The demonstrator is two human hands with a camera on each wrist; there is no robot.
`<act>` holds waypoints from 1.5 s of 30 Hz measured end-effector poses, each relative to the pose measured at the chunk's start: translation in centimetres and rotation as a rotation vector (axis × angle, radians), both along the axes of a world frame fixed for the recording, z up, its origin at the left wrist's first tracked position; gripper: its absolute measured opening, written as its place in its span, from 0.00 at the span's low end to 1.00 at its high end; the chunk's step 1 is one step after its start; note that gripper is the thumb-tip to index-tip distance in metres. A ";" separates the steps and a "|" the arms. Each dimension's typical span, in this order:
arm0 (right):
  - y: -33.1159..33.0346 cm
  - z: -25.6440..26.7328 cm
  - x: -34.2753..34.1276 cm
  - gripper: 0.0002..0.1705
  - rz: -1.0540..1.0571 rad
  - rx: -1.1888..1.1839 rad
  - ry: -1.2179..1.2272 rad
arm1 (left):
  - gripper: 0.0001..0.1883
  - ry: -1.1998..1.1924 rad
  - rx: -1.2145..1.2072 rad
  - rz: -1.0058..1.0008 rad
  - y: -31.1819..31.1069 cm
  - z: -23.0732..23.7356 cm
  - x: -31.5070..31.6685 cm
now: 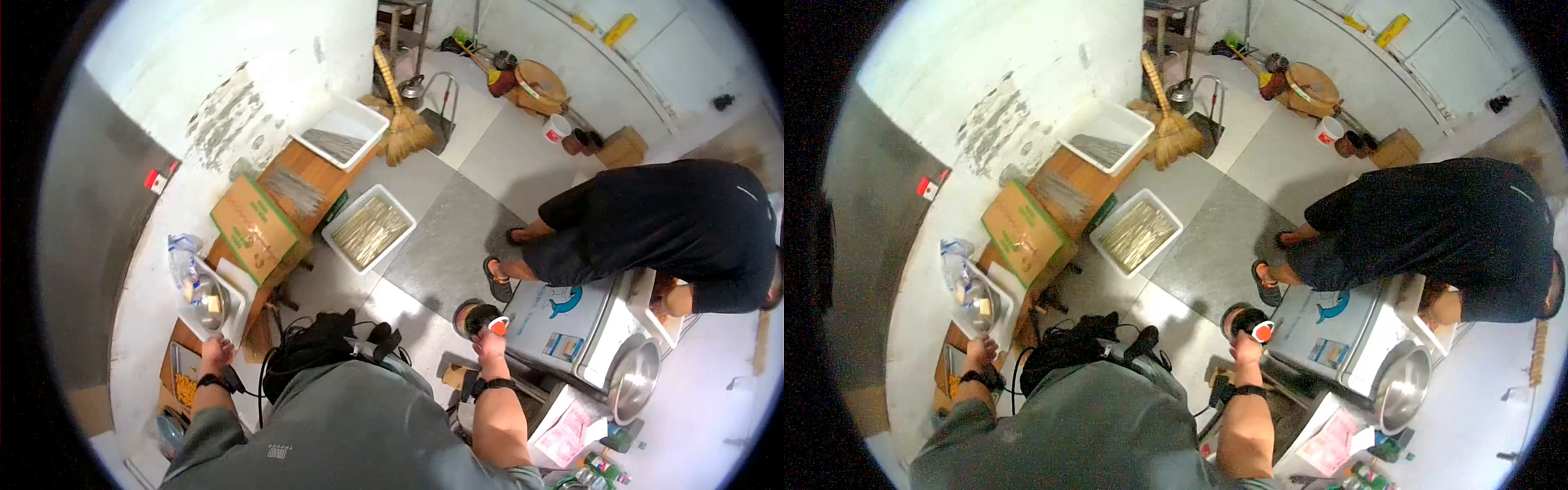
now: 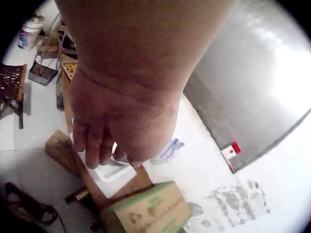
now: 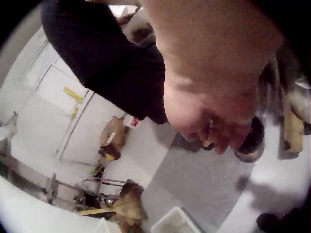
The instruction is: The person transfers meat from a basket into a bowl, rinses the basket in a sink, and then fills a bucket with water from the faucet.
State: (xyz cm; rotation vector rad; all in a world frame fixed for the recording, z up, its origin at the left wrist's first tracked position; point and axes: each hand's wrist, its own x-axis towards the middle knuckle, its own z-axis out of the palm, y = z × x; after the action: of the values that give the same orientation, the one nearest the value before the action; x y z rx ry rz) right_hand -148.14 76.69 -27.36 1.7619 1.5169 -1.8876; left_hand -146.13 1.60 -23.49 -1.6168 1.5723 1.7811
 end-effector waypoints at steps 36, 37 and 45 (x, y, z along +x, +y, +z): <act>50.1 1.5 -71.9 0.06 -0.229 -0.130 0.405 | 0.18 0.140 -0.214 -0.299 56.5 4.8 -80.2; 51.5 2.4 -74.1 0.06 -0.263 -0.137 0.363 | 0.18 0.090 -0.233 -0.270 57.7 5.4 -81.1; 60.7 2.4 -90.2 0.07 -0.041 -0.128 0.349 | 0.19 0.105 -0.252 -0.168 67.4 6.5 -89.5</act>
State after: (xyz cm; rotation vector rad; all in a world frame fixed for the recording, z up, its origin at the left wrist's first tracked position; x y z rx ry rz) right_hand -238.38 137.40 -24.93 1.4772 1.4282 -2.3524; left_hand -235.64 68.98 -16.98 -1.4602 1.9862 1.6594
